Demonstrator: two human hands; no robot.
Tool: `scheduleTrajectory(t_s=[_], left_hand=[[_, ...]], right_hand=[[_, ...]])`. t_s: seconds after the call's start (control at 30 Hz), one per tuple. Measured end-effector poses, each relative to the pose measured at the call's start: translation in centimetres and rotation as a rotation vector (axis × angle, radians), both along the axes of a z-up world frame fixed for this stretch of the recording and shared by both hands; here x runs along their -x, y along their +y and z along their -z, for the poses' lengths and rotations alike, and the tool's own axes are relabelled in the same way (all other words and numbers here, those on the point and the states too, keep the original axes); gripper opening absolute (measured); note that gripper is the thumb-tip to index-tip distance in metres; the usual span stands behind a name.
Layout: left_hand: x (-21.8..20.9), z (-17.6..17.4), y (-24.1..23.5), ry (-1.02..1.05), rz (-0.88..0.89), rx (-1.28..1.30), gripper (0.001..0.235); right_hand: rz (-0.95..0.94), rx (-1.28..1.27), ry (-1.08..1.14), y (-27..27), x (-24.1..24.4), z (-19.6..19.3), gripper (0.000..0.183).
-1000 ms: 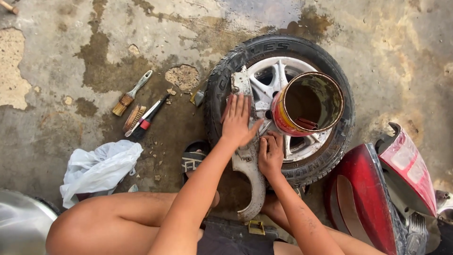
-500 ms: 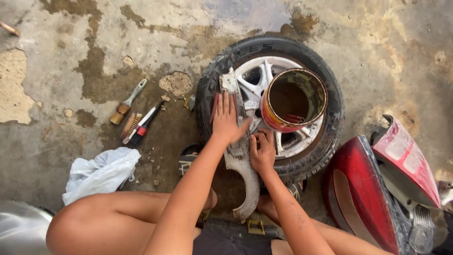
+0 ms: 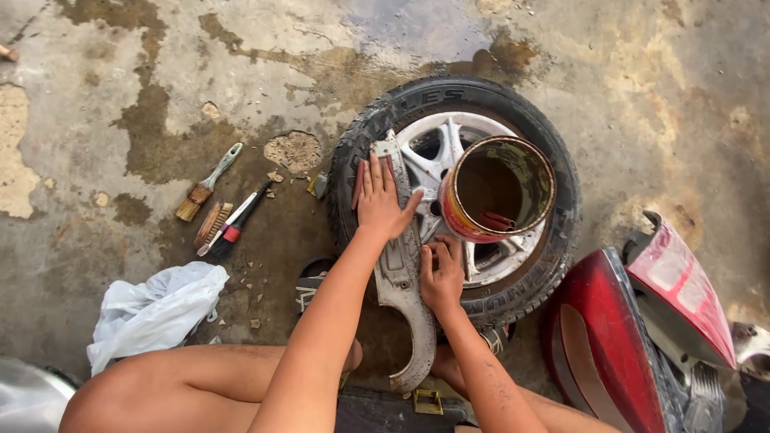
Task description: The person scrubs a white plastic car part with a brush and a cleaning solution from a can. The part is placed on a tire, and the person uses both hands to scrub the surface thoroughly.
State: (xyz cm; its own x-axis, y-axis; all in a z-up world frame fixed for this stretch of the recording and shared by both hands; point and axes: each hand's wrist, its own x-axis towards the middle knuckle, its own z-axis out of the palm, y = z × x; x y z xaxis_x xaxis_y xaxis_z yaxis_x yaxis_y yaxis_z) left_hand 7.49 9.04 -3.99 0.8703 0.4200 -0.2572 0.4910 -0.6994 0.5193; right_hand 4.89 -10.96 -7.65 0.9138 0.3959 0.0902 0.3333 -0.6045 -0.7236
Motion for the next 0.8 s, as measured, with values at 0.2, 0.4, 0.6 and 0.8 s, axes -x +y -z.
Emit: scheduleTrajectory(t_s=[0.2,0.4,0.6,0.8], left_hand=[[-0.2,-0.3,-0.1,0.039,0.007,-0.042,0.109],[6.8,-1.9,-3.8,0.036,0.136,-0.026,0.105],[8.8,0.2,-4.4,-0.026,0.164,-0.023,0.101],[2.0,-0.1,-1.4,-0.11,0.077,-0.11,0.094]], right_hand=[[0.009,0.01,-0.007,0.0,0.0,-0.6,0.034],[-0.011,-0.02,-0.014,-0.4,0.2,-0.5,0.038],[-0.065,0.017,-0.059,-0.5,0.8,-0.2,0.025],[-0.05,0.128,-0.216,0.4,4.1,-0.8,0.028]])
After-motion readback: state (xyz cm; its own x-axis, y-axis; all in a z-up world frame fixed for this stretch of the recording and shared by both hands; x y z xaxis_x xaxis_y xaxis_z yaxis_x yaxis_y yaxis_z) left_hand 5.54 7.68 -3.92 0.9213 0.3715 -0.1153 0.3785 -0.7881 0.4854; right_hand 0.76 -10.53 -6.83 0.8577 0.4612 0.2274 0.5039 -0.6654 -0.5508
